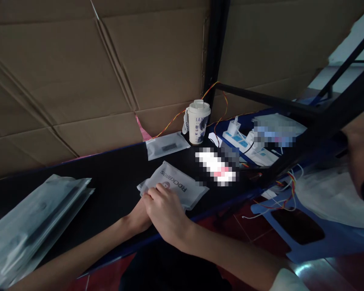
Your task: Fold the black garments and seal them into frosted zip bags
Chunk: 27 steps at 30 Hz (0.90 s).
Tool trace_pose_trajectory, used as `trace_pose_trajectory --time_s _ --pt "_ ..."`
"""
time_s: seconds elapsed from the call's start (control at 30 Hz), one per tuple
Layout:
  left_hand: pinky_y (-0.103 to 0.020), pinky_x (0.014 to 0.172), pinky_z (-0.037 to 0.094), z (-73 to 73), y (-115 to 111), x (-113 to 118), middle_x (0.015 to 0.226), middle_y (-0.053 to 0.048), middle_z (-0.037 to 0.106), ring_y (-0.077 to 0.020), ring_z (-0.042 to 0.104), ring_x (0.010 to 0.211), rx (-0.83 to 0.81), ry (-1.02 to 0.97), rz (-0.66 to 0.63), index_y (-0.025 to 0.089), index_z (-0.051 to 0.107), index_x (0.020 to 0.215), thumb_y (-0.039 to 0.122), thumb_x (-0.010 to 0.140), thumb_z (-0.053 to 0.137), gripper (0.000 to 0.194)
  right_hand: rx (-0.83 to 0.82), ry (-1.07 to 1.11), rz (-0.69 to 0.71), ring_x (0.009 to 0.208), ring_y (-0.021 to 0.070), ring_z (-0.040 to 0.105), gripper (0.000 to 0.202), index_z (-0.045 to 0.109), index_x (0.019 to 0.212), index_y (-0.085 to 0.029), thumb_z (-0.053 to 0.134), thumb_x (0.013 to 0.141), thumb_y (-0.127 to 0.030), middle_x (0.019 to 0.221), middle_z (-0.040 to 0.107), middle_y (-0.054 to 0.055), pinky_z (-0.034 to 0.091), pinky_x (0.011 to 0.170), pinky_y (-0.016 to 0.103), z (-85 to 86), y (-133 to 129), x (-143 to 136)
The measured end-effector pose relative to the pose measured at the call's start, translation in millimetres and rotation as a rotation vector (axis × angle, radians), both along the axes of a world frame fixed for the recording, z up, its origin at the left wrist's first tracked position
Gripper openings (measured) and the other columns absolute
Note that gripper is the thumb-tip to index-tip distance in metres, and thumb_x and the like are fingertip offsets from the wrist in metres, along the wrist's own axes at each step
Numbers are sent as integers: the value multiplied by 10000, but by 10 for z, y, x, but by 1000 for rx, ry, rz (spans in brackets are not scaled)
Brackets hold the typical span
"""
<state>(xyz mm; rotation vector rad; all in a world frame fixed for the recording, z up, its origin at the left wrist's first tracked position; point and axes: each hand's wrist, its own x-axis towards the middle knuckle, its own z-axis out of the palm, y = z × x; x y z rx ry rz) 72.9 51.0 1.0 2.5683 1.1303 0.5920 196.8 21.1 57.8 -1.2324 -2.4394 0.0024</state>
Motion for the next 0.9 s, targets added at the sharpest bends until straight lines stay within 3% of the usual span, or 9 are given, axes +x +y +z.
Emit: trace_pose_trajectory --time_s 0.17,0.27,0.4,0.43,0.5,0.57,0.63,0.73,0.9 --pt "-378 711 590 60 116 92 820 -69 680 -219 677 764 8 32 -104 131 652 799 79 897 318 353 -7 100 -46 837 202 609 316 699 1060 -207 487 890 -46 843 691 40 512 739 321 -5 -12 102" --pt "-378 799 569 162 73 31 918 -60 679 -239 676 895 35 44 -132 99 666 878 157 934 262 411 -34 144 -104 825 206 607 259 710 1031 -183 511 895 -87 838 686 51 507 711 320 10 37 172" --pt "-367 921 522 288 -84 -205 1107 -94 664 -221 619 1065 87 3 -207 144 646 1037 178 929 410 262 -30 174 -176 761 183 606 245 720 986 -206 488 926 -153 802 668 55 486 666 295 16 105 200" --pt "-348 909 525 315 -108 -273 1112 -96 662 -201 619 1051 92 -41 -174 163 638 1048 155 922 427 246 -26 171 -186 750 179 607 244 721 970 -210 488 925 -156 802 665 56 479 651 289 17 121 190" --pt "-321 853 538 361 -96 -395 1056 -80 667 -178 631 977 45 -167 29 187 628 1039 168 929 428 229 -23 159 -213 753 183 618 239 720 961 -210 492 917 -155 827 668 61 467 618 283 24 145 154" --pt "-304 752 556 384 8 -488 996 -70 660 -184 635 913 -157 -337 341 194 607 1032 297 918 489 193 -28 148 -247 762 192 630 239 715 982 -207 490 916 -158 863 674 67 458 591 286 41 157 101" --pt "-285 623 561 373 178 -547 970 -80 657 -202 642 861 -427 -475 557 176 589 1038 452 870 539 327 -61 145 -236 777 198 639 230 707 1015 -202 502 915 -173 888 678 70 462 599 290 64 158 44" --pt "-276 540 554 303 426 -586 866 -84 671 -199 657 754 -662 -563 582 133 618 954 553 804 560 450 -162 152 -124 803 190 650 200 707 1022 -193 548 900 -196 910 690 67 476 664 291 112 181 -23" --pt "-266 569 552 192 564 -609 739 -40 659 -165 647 680 -706 -628 499 123 656 867 510 722 649 414 -387 247 157 774 160 659 170 733 956 -213 622 867 -306 885 725 33 463 682 263 212 540 -35"
